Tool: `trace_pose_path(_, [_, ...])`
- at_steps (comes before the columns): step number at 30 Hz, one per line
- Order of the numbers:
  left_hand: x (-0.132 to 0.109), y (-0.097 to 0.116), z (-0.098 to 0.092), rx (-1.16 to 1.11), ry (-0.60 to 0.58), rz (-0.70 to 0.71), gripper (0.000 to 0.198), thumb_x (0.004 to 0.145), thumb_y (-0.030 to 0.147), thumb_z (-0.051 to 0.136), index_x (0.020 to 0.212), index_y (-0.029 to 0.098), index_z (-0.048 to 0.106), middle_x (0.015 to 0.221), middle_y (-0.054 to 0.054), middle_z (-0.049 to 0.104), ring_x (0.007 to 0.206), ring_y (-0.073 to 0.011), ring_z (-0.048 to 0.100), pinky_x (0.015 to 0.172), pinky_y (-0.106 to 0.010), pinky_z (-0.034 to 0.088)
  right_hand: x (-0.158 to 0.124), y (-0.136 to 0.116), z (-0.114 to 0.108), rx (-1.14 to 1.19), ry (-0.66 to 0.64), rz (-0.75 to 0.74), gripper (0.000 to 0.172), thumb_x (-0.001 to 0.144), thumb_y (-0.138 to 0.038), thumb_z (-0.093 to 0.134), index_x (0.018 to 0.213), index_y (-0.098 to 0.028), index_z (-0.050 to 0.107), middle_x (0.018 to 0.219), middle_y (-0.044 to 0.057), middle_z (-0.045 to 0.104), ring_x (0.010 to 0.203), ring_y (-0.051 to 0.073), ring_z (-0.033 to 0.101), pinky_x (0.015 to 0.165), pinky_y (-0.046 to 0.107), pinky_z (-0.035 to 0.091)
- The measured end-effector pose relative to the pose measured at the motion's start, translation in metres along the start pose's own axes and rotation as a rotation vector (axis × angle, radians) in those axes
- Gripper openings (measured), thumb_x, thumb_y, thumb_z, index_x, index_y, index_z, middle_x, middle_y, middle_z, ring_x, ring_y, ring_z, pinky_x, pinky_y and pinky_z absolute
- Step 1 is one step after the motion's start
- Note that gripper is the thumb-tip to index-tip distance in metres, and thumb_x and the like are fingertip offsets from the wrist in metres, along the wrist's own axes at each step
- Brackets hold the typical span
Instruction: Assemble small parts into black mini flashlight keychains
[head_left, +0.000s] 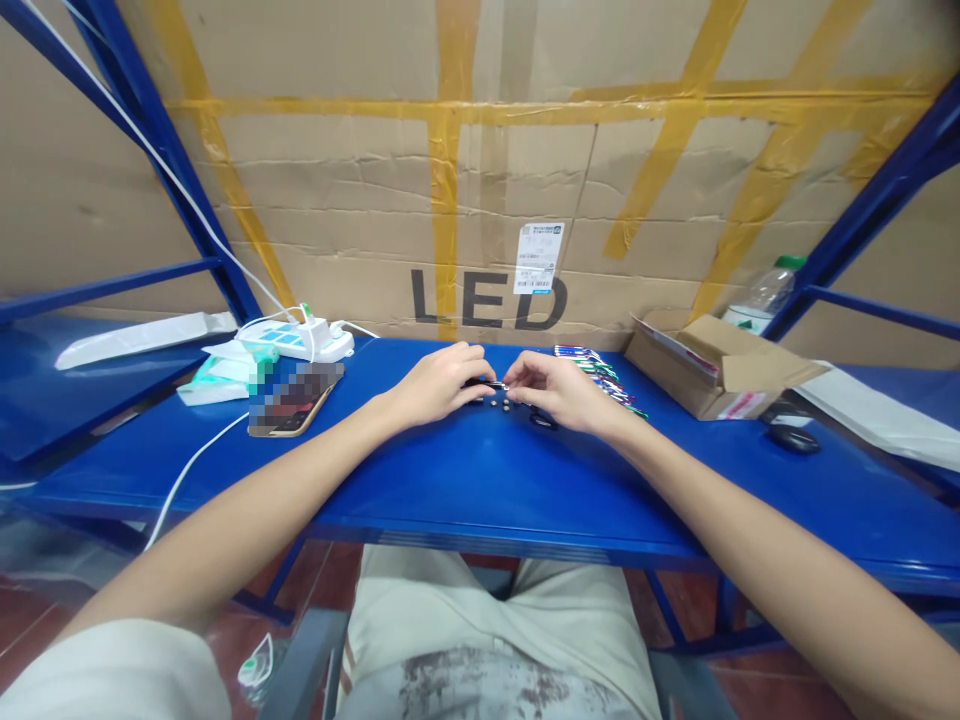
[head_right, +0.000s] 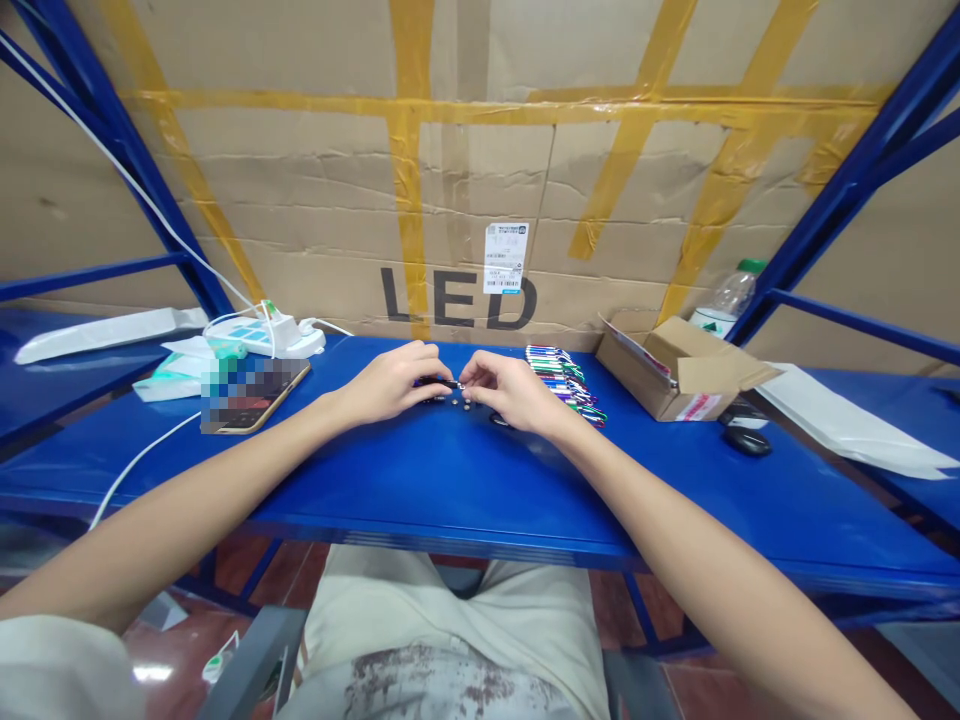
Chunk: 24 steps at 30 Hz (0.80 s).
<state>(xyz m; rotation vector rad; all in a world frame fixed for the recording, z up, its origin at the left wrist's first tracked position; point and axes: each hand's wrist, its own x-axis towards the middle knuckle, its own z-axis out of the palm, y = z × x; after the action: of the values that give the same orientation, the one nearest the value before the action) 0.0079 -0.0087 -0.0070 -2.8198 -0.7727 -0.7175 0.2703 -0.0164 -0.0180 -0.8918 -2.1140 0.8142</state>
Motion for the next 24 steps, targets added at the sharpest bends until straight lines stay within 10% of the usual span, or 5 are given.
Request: trace_pose_path(24, [0.0036, 0.0039, 0.0058, -0.293, 0.045, -0.119, 0.025, 0.109, 0.039, 0.062, 0.106, 0.018, 0.076, 0.094, -0.005, 0.069, 0.088, -0.0206, 0.064, 0.081, -0.032, 0.047, -0.0006, -0.0032, -0.0016, -0.130, 0.072, -0.095, 0.018, 0.100, -0.037, 0.066, 0.092, -0.022, 0.069, 0.084, 0.002, 0.076, 0.079, 0.021, 0.069, 0.073, 0.032, 0.049])
